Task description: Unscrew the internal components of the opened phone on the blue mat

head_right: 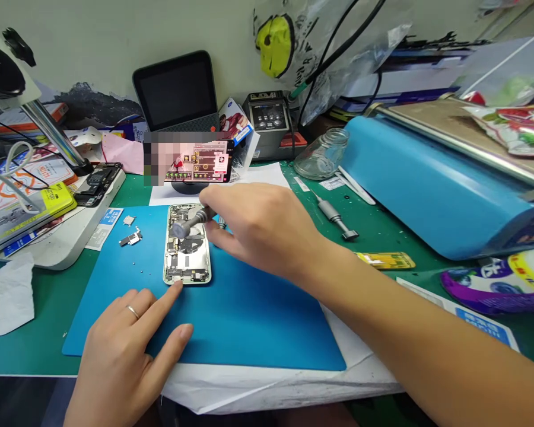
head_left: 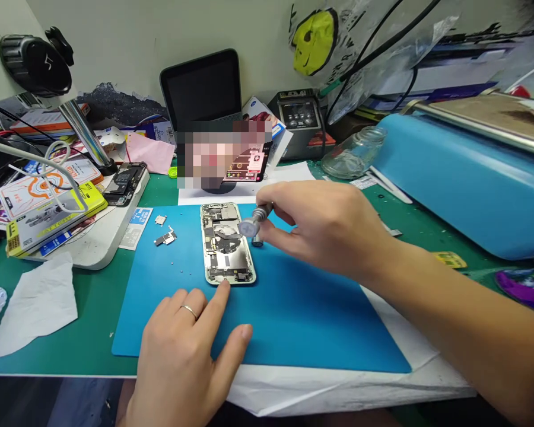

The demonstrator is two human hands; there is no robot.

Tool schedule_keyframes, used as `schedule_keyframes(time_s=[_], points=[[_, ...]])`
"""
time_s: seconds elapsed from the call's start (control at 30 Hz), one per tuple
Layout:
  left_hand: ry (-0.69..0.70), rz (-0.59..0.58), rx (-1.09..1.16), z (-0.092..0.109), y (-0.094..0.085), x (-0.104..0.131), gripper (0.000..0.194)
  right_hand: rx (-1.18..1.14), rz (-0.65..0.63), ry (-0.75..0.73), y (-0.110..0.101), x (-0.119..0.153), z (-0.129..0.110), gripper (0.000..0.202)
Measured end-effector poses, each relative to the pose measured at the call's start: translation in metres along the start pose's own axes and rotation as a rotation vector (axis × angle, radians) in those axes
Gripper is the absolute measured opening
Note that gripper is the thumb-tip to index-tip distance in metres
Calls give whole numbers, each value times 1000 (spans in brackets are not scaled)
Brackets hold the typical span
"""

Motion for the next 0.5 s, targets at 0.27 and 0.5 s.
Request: schedule_keyframes(time_s=[0.27,0.5], points=[[-8,7,59,-2,4,4,37,-284,274,-298,5,10,-29,25],[-14,24,46,-2,4,4,34,-491,263,-404,16,15,-42,46]])
Point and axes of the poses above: each hand's wrist, its own x-axis away from the middle knuckle, its own y-axis out of the palm, z = x × y, the point moved 6 cm from there along -x, towards the middle knuckle, and after that the axes turned 14 degrees about -x, right-handed, at the moved point
